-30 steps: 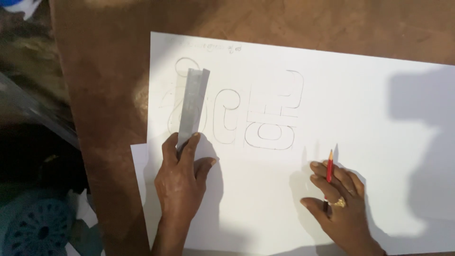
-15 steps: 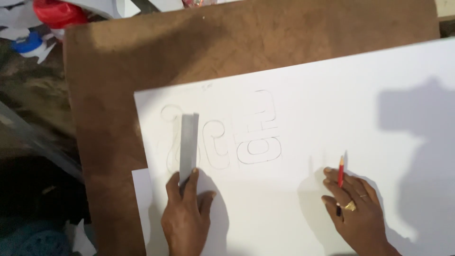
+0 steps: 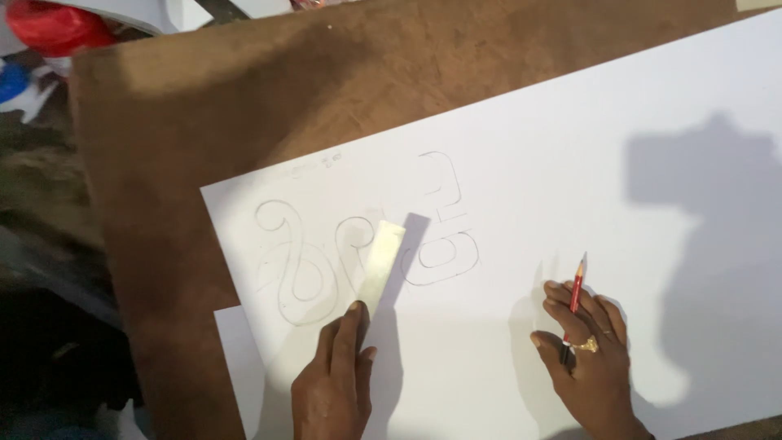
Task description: Drawing and outlining large characters on a sheet of white paper using a pencil and various rulers.
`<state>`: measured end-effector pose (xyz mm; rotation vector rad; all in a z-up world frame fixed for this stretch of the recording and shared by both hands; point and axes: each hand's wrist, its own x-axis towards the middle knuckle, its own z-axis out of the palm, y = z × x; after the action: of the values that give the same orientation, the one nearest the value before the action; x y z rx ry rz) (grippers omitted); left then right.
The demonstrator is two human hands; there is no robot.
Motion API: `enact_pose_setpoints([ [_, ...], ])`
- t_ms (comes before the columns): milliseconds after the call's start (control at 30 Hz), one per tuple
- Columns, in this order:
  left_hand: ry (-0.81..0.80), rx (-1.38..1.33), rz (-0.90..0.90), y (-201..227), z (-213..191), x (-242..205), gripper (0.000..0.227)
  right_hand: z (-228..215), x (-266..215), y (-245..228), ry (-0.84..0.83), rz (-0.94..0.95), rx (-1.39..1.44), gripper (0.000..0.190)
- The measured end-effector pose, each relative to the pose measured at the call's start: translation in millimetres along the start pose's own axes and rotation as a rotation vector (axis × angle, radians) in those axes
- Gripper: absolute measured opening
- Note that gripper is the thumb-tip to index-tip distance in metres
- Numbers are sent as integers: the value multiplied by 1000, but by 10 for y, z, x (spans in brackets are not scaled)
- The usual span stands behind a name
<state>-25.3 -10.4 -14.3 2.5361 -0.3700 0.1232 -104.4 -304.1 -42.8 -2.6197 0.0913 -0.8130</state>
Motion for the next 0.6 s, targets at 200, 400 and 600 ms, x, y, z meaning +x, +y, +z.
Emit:
enact_pose_setpoints([
  [200, -66, -87, 309, 167, 19, 76, 45, 74, -66, -23, 9, 41, 44, 36],
  [400, -24, 5, 486, 358, -91, 390, 41, 84, -88, -5, 25, 59, 85, 37],
  [600, -15, 61, 484, 430, -64, 556, 34, 104, -80, 27, 27, 61, 94, 36],
])
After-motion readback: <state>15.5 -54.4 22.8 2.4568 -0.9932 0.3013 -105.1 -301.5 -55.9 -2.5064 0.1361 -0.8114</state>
